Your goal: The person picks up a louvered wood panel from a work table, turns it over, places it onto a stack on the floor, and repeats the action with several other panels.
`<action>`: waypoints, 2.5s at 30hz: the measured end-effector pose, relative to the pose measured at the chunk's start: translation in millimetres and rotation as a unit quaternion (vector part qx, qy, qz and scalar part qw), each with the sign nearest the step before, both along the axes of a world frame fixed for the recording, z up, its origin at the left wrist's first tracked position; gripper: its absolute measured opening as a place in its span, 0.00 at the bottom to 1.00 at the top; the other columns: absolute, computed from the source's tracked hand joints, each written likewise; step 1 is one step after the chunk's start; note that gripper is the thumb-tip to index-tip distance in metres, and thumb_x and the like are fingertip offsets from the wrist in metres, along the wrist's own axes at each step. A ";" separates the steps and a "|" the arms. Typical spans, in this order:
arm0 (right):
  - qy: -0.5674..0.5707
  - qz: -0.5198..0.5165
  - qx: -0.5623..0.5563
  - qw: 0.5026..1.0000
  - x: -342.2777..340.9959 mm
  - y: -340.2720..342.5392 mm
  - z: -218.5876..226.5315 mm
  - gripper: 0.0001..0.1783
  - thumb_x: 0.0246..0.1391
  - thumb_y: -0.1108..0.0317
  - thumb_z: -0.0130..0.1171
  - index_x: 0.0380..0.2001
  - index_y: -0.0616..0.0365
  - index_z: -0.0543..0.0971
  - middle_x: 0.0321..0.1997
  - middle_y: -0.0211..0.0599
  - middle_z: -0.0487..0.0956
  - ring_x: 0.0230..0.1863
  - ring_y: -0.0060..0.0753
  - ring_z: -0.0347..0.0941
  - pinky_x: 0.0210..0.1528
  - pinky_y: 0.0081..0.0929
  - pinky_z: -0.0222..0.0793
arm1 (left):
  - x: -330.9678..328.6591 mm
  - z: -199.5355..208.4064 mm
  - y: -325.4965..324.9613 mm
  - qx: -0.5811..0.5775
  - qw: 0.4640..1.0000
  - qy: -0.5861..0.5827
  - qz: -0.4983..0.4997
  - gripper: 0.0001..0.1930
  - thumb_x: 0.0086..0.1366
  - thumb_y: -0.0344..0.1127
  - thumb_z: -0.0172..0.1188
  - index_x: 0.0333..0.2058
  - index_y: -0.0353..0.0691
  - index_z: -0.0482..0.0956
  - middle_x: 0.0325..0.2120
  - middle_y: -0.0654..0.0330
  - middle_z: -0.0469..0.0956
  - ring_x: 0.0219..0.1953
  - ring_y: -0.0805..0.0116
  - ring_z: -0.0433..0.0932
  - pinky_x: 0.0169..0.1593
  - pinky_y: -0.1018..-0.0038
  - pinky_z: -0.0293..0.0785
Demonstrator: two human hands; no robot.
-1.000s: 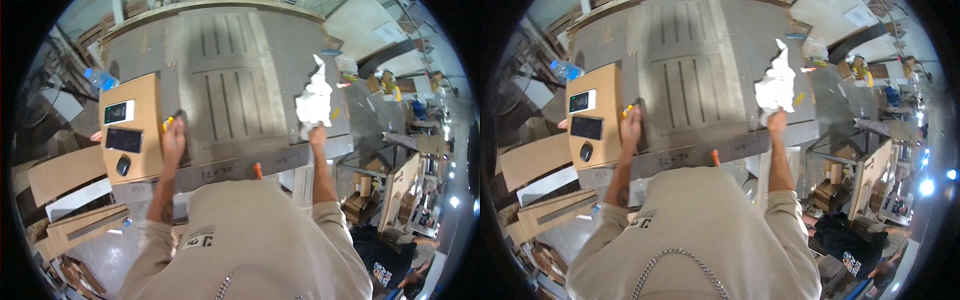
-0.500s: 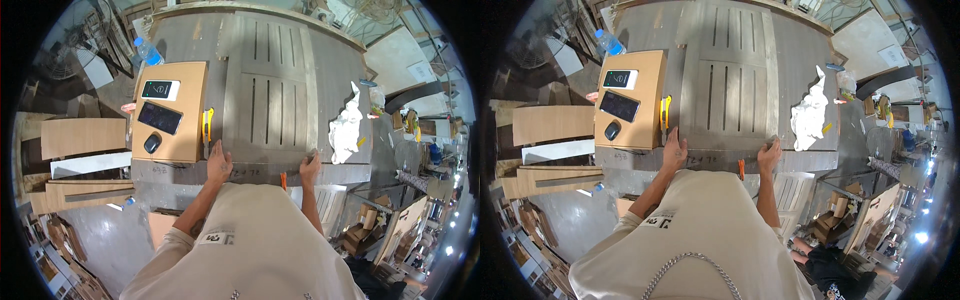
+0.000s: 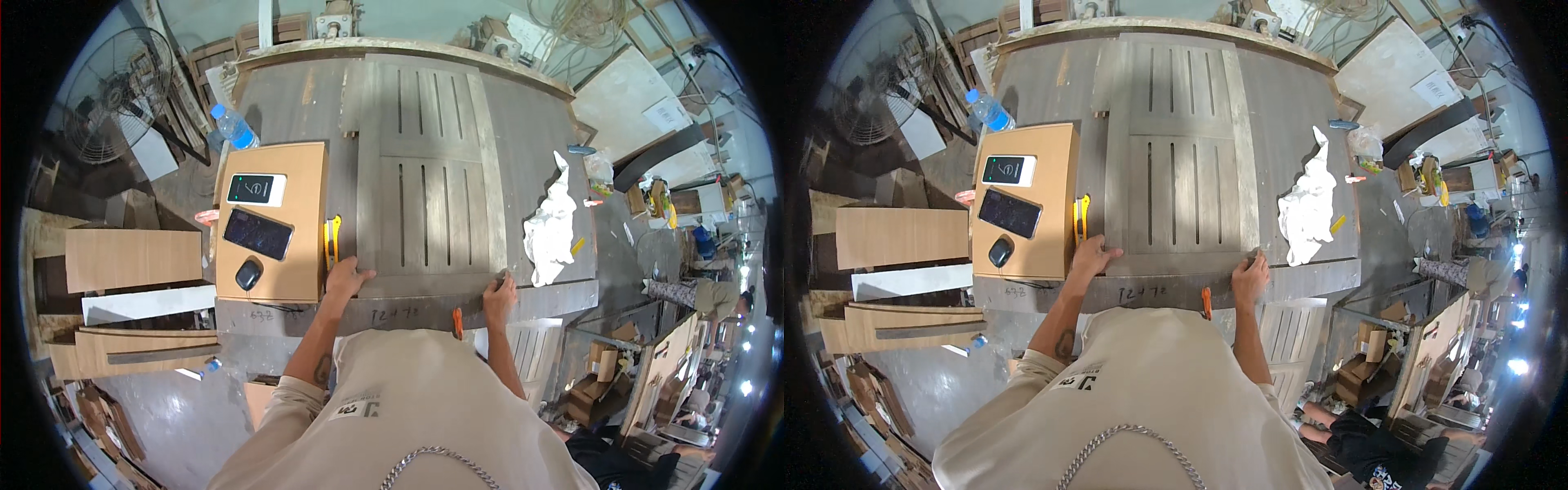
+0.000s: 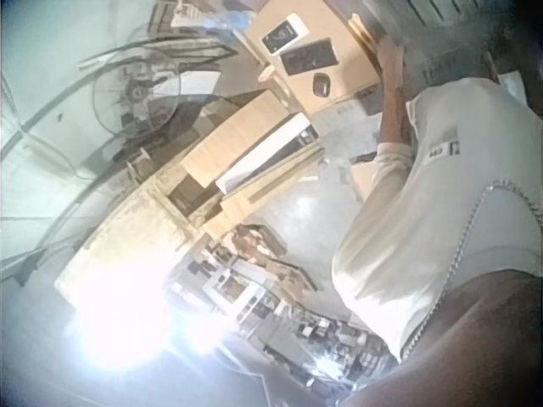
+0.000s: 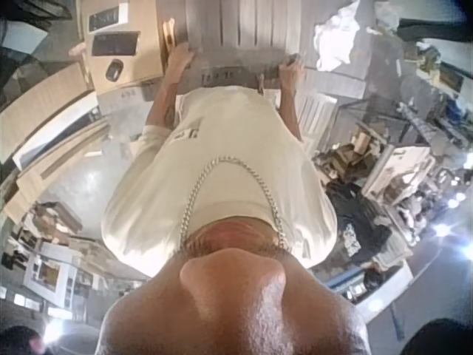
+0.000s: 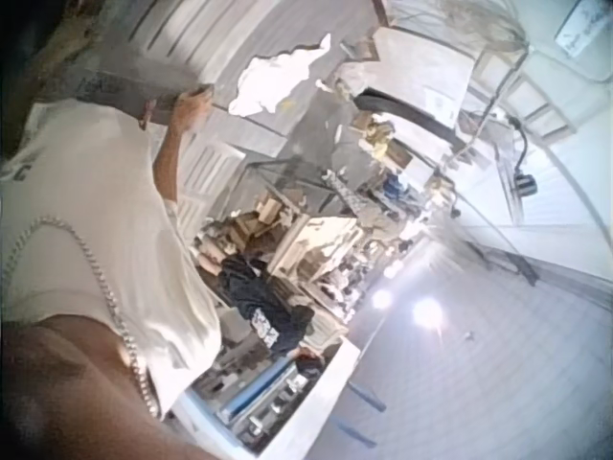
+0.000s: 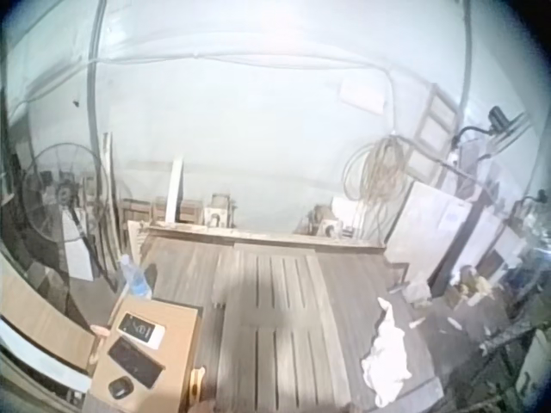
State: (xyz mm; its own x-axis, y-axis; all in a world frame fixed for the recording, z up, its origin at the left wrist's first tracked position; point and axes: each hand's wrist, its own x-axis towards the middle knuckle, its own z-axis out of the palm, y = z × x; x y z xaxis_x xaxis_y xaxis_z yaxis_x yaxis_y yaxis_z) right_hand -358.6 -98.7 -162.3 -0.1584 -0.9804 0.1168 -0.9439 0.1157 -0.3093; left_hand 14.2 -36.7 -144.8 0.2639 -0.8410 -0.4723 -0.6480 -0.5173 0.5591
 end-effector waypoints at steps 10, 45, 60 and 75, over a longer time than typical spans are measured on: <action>-0.004 -0.014 -0.019 1.000 -1.0 -1.0 -2.6 0.28 0.49 0.66 0.54 0.55 0.60 0.67 0.52 0.46 0.73 0.53 0.50 0.67 0.55 0.46 0.59 | 7.9 -26.7 27.7 -0.133 0.990 0.036 -0.044 0.12 0.56 0.36 0.60 0.32 0.35 0.70 0.29 0.43 0.75 0.35 0.42 0.75 0.38 0.55 0.69; -0.227 -0.066 0.056 0.970 2.8 67.8 146.2 0.29 0.53 0.54 0.53 0.52 0.64 0.70 0.47 0.60 0.76 0.46 0.55 0.75 0.49 0.42 0.69 | 43.2 152.0 52.0 -0.197 0.903 0.321 0.209 0.17 0.56 0.42 0.66 0.14 0.48 0.70 0.13 0.76 0.59 0.17 0.84 0.54 0.22 0.82 0.46; -0.440 0.013 0.250 0.862 81.9 290.5 39.0 0.30 0.61 0.55 0.51 0.60 0.62 0.59 0.40 0.50 0.79 0.40 0.38 0.76 0.42 0.33 0.71 | -83.5 344.7 165.1 -0.320 0.915 0.153 -0.192 0.13 0.50 0.25 0.64 0.13 0.33 0.69 0.16 0.65 0.69 0.17 0.77 0.65 0.21 0.76 0.58; -0.608 0.002 0.063 0.791 55.3 263.2 232.9 0.30 0.62 0.53 0.49 0.59 0.65 0.63 0.55 0.50 0.71 0.56 0.35 0.68 0.57 0.30 0.63 | -143.0 311.0 178.8 -0.422 0.823 0.272 -0.267 0.20 0.55 0.40 0.63 0.12 0.33 0.70 0.17 0.56 0.70 0.18 0.62 0.72 0.21 0.64 0.65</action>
